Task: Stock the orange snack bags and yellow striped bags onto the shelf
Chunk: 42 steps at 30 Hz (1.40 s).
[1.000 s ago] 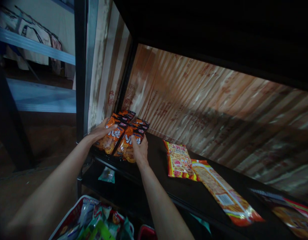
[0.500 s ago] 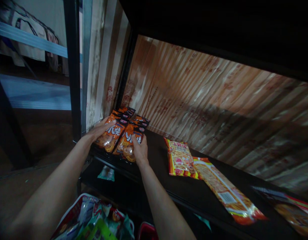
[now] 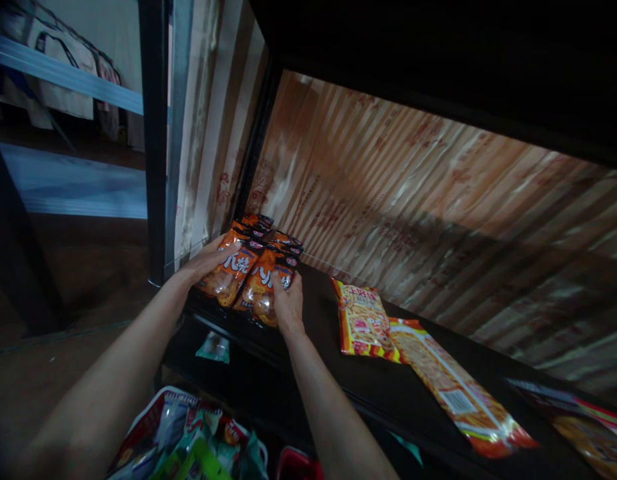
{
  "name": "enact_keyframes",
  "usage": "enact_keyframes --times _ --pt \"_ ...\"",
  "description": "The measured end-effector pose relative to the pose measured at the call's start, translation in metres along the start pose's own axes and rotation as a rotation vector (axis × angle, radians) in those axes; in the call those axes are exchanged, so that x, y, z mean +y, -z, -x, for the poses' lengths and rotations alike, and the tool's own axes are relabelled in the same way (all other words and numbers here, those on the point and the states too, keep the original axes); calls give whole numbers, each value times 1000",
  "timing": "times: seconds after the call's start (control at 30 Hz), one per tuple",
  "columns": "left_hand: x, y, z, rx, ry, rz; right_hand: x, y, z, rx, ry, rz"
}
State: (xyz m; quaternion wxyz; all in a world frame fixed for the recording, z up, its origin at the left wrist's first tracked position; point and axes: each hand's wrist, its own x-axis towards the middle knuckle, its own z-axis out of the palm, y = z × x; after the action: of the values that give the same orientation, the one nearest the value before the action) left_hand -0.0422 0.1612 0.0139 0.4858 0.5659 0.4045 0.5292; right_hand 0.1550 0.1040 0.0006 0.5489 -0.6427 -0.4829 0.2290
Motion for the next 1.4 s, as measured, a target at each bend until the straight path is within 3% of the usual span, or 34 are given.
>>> enact_keyframes --times 0.13,0.27,0.43,0.6,0.77,0.9,1.07,1.4 --pt "0 5 0 15 -89 -102 5 -1 -1 -31 -9 -9" --pt "4 11 5 82 -165 -430 8 2 2 -41 39 -55" --pt "12 11 34 61 -264 -706 5 5 7 -35 74 -38" --pt "15 4 65 104 -238 -916 3 9 11 -29 157 91" --pt "20 -5 71 176 -248 -978 -12 16 12 84 450 419" --pt "18 -13 69 159 -293 -1017 -40 8 1 13 653 659" --pt "6 -14 63 124 -229 -1012 -63 -14 -17 -92 673 841" --pt "3 -13 61 164 -178 -1012 -75 -31 -38 -187 617 825"
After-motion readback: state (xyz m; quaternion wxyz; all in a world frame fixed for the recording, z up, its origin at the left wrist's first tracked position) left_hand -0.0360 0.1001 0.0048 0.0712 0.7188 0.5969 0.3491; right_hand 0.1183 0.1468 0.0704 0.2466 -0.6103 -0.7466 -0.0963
